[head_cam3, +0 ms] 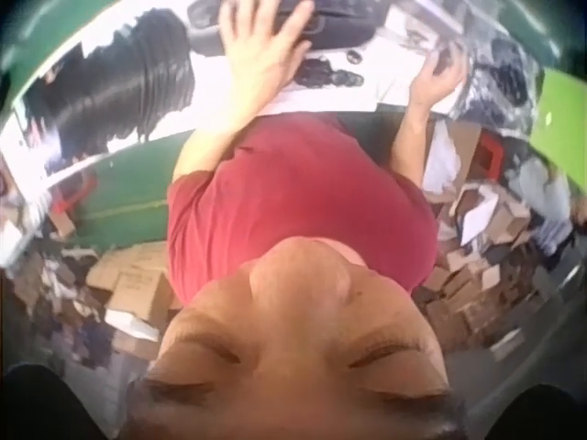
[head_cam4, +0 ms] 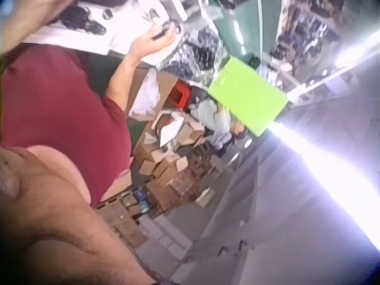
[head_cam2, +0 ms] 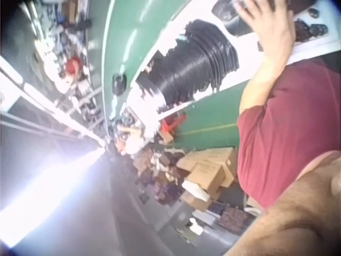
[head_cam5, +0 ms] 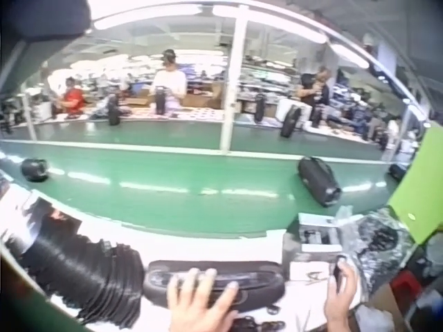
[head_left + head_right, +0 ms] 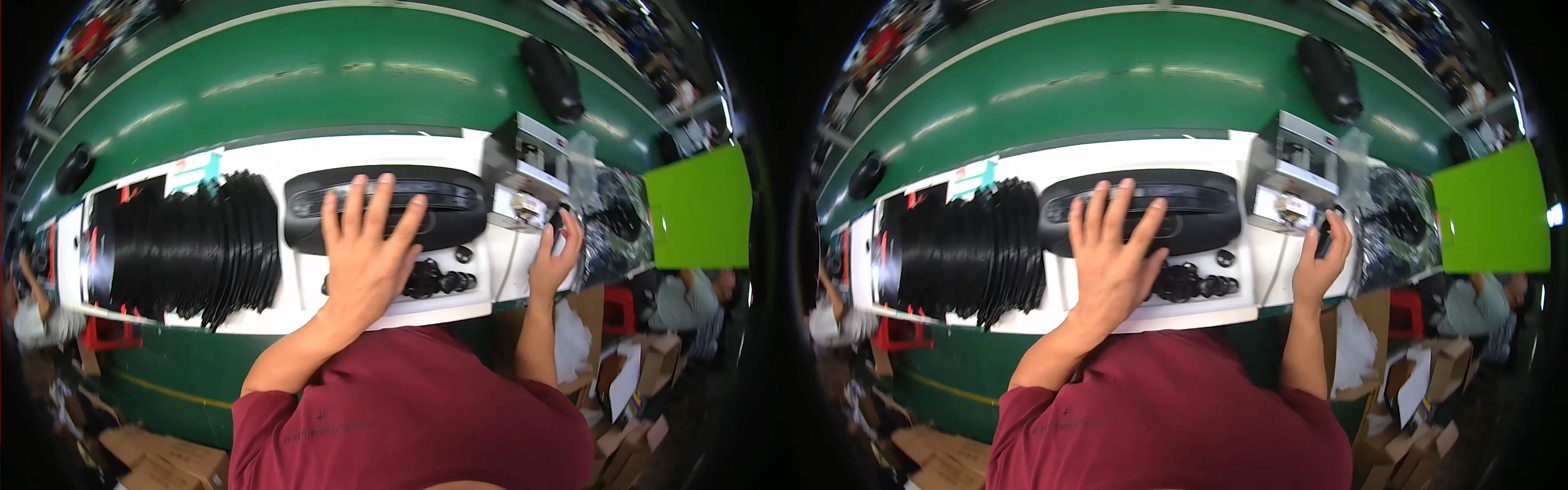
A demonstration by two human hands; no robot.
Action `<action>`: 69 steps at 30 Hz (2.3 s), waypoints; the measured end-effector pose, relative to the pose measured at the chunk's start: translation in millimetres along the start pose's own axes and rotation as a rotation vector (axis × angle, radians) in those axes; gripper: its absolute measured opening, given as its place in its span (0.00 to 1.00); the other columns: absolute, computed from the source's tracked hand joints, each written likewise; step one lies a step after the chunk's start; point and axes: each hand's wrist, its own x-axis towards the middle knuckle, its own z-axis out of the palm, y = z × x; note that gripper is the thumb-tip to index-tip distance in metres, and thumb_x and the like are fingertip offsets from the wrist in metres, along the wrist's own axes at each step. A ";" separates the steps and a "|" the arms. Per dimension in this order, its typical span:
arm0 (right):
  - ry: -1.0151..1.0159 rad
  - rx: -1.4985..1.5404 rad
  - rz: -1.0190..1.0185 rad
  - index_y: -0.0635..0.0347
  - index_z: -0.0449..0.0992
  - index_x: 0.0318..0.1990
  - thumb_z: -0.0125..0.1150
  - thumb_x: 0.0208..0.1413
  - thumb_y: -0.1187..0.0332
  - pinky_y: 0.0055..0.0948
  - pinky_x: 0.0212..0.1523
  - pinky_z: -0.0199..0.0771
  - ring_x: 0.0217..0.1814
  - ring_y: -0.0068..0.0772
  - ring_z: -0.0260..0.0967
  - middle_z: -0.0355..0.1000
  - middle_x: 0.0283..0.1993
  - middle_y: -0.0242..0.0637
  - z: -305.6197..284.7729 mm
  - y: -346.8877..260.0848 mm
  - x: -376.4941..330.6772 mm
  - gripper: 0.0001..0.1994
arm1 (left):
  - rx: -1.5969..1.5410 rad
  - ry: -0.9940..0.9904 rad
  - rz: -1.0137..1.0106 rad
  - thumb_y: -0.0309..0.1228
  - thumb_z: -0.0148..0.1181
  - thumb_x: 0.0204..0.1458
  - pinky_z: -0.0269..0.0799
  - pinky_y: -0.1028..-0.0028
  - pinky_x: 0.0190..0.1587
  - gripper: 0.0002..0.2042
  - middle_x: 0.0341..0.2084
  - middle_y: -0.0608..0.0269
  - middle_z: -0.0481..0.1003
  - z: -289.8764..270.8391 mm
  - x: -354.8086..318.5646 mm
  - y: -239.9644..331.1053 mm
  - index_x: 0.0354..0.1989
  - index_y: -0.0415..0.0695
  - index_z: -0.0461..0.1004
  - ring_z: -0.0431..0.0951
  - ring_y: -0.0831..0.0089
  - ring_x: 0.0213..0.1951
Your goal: The person assembles electronic components by securing internal components into a speaker casing with fasteners, using an electric screwdriver.
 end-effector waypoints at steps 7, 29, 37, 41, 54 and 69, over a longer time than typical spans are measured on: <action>-0.225 -0.237 0.602 0.63 0.62 0.72 0.69 0.54 0.60 0.40 0.54 0.73 0.52 0.46 0.75 0.73 0.52 0.47 -11.3 122.5 -38.1 0.38 | 0.058 -0.085 0.040 0.33 0.75 0.46 0.48 0.35 0.70 0.36 0.71 0.55 0.62 -1.0 6.0 8.0 0.68 0.54 0.71 0.57 0.38 0.71; -0.182 1.362 0.035 0.57 0.59 0.73 0.52 0.57 0.25 0.36 0.42 0.68 0.38 0.30 0.64 0.66 0.37 0.35 -6.1 -7.3 69.5 0.49 | 0.130 -0.061 0.014 0.30 0.72 0.48 0.49 0.38 0.71 0.32 0.70 0.54 0.64 6.2 6.8 18.0 0.66 0.54 0.72 0.57 0.41 0.72; -0.251 1.288 0.154 0.64 0.70 0.54 0.49 0.55 0.22 0.31 0.39 0.69 0.34 0.29 0.66 0.68 0.33 0.37 12.7 1.0 72.7 0.46 | 0.122 -0.050 0.014 0.31 0.72 0.48 0.48 0.38 0.71 0.32 0.70 0.54 0.64 5.9 7.6 16.4 0.66 0.55 0.73 0.57 0.41 0.72; -0.295 1.322 0.198 0.65 0.70 0.56 0.46 0.55 0.21 0.30 0.36 0.68 0.32 0.28 0.65 0.68 0.32 0.36 -0.4 -16.8 72.5 0.48 | 0.115 -0.051 0.009 0.32 0.72 0.48 0.48 0.37 0.71 0.32 0.70 0.54 0.64 5.8 6.3 15.3 0.67 0.56 0.73 0.57 0.40 0.71; -0.413 1.618 -0.032 0.59 0.71 0.63 0.42 0.47 0.14 0.30 0.32 0.64 0.30 0.28 0.63 0.66 0.31 0.33 10.8 -113.5 113.6 0.56 | 0.053 -0.018 0.003 0.33 0.73 0.47 0.47 0.32 0.69 0.30 0.69 0.56 0.66 7.6 5.0 12.7 0.63 0.58 0.76 0.59 0.38 0.70; -0.501 1.429 0.042 0.62 0.71 0.50 0.39 0.46 0.14 0.31 0.31 0.68 0.27 0.28 0.65 0.67 0.28 0.33 40.5 -120.4 111.4 0.53 | 0.043 -0.034 0.007 0.32 0.74 0.46 0.46 0.32 0.68 0.32 0.69 0.57 0.65 8.0 6.5 11.5 0.64 0.59 0.75 0.59 0.38 0.70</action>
